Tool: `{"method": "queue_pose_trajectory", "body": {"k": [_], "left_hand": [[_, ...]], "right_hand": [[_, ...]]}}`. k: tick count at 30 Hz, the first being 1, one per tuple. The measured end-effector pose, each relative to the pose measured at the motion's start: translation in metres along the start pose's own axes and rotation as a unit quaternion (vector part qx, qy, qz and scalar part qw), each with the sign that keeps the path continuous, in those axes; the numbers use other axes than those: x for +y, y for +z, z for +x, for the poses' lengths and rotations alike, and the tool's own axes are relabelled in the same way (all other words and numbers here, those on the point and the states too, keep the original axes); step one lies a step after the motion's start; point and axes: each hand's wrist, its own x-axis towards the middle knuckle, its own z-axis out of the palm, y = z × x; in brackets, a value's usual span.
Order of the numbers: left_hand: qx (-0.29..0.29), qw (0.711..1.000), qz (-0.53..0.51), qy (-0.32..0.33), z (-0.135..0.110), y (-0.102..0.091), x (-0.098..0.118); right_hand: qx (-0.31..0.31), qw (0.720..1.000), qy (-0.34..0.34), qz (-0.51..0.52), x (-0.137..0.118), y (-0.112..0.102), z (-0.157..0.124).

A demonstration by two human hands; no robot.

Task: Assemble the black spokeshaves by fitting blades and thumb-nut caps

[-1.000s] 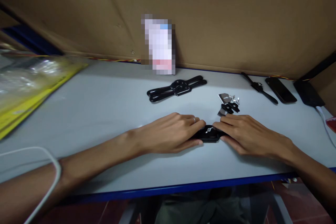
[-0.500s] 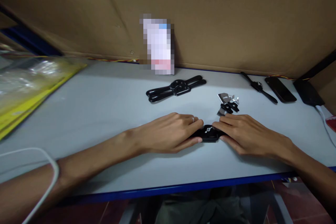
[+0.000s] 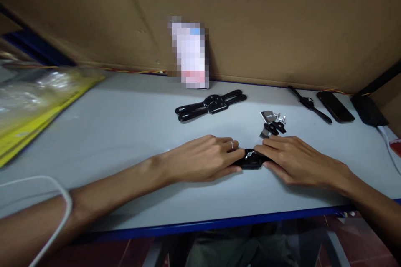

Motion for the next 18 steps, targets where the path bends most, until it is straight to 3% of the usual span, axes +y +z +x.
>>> {"method": "queue_pose_trajectory", "body": {"k": [9, 15, 18], "left_hand": [[0.001, 1.0, -0.001, -0.006, 0.0, 0.0, 0.0], [0.002, 1.0, -0.006, -0.012, 0.001, -0.001, 0.0], [0.011, 1.0, -0.002, -0.012, 0.002, -0.001, 0.001]], "right_hand": [[0.017, 1.0, -0.004, 0.013, 0.004, -0.001, -0.002], [0.211, 0.977, -0.028, -0.013, 0.005, 0.011, 0.004], [0.256, 0.964, -0.043, -0.058, 0.003, 0.019, 0.01]]}}
